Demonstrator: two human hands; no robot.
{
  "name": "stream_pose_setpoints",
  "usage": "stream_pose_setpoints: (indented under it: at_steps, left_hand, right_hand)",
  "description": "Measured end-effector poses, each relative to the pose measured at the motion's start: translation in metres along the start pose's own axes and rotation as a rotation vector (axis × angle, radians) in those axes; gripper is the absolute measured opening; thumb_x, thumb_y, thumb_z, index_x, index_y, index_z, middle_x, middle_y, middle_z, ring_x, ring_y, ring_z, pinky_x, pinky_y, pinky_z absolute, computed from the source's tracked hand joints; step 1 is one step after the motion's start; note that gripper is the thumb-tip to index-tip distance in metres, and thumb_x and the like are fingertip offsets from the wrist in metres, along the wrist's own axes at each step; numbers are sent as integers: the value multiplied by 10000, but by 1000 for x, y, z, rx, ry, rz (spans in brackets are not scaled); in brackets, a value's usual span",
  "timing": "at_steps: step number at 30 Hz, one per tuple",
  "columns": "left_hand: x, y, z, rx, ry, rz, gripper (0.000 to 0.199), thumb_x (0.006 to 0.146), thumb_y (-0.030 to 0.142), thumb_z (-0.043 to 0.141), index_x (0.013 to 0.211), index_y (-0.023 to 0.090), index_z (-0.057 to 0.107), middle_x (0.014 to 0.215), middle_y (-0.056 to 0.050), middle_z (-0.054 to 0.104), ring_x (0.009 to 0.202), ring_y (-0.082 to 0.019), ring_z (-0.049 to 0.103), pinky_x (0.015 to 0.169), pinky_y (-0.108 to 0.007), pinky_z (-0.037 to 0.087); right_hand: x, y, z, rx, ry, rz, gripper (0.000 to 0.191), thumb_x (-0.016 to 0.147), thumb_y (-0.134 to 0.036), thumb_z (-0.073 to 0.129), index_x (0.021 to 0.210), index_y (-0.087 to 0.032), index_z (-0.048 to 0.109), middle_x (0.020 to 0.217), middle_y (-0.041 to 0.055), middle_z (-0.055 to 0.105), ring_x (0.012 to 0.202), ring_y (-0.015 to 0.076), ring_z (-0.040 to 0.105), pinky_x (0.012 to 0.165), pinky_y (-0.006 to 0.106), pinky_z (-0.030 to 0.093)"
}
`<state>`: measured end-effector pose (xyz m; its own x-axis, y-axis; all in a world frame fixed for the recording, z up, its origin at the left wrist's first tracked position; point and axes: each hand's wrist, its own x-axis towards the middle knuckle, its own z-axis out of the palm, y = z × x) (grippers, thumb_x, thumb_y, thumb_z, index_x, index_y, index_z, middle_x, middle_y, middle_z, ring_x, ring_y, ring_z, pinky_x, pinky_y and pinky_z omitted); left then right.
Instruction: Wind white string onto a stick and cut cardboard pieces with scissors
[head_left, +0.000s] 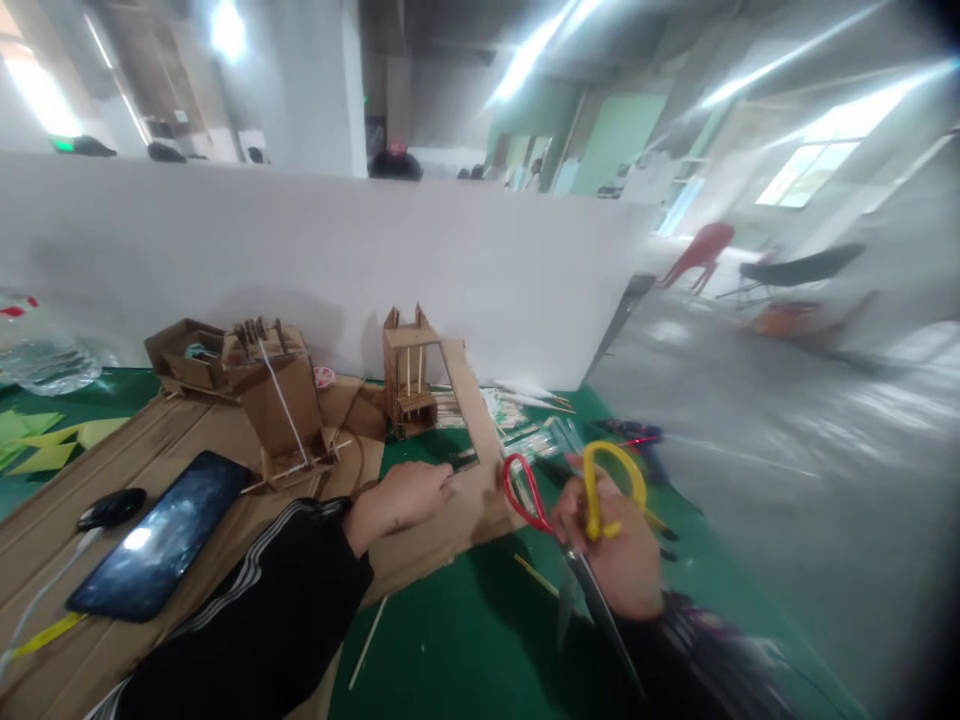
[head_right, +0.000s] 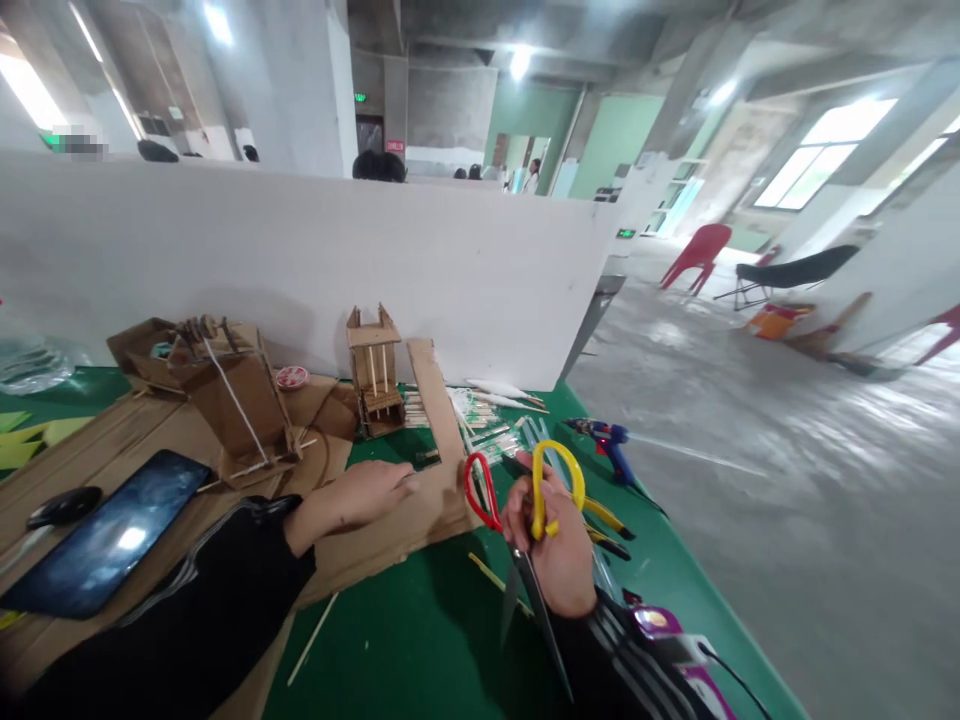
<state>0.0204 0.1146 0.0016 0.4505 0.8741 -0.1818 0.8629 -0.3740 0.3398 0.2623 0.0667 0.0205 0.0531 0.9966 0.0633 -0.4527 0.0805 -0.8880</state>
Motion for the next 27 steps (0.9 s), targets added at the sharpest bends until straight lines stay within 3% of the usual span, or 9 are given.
stream_pose_setpoints:
  at_steps: [8, 15, 20, 24, 27]
  left_hand:
    - [-36, 6, -36, 57, -58, -4, 468, 961, 469, 207, 892, 195, 581, 849, -115, 678, 762, -266, 658, 614, -317, 417]
    - [-97, 36, -39, 92, -17, -65, 434, 965, 447, 193, 972, 215, 559, 855, -115, 684, 798, -299, 655, 631, -346, 404]
    - [-138, 69, -32, 51, -42, -38, 371, 968, 436, 226, 986, 248, 546, 890, -89, 713, 830, -291, 674, 648, -344, 408]
    - [-145, 77, -26, 19, 20, -37, 352, 969, 429, 224, 1024, 247, 521, 905, -94, 716, 838, -301, 681, 635, -346, 415]
    - [-141, 77, -26, 21, 87, -60, 345, 970, 423, 225, 1041, 242, 510, 890, -96, 713, 830, -300, 680, 629, -343, 411]
  right_hand:
    - [3, -9, -12, 84, -64, -56, 258, 865, -346, 504, 1085, -232, 578, 648, -54, 539, 332, 69, 352, 391, 244, 414]
    - [4, -10, -12, 58, -69, -115, 259, 875, -321, 532, 1111, -219, 563, 628, -64, 529, 344, 70, 373, 377, 223, 425]
    - [-6, -12, -4, -66, -96, -33, 350, 812, -401, 652, 1110, -238, 569, 735, -18, 606, 516, 120, 535, 378, 201, 442]
    - [-23, -31, 11, -186, -283, 34, 413, 802, -483, 666, 1147, -263, 605, 921, 35, 656, 679, 156, 609, 500, 236, 520]
    - [-29, -45, 24, -360, -324, 79, 448, 708, -377, 792, 1124, -274, 659, 1085, 50, 676, 911, 200, 640, 718, 271, 559]
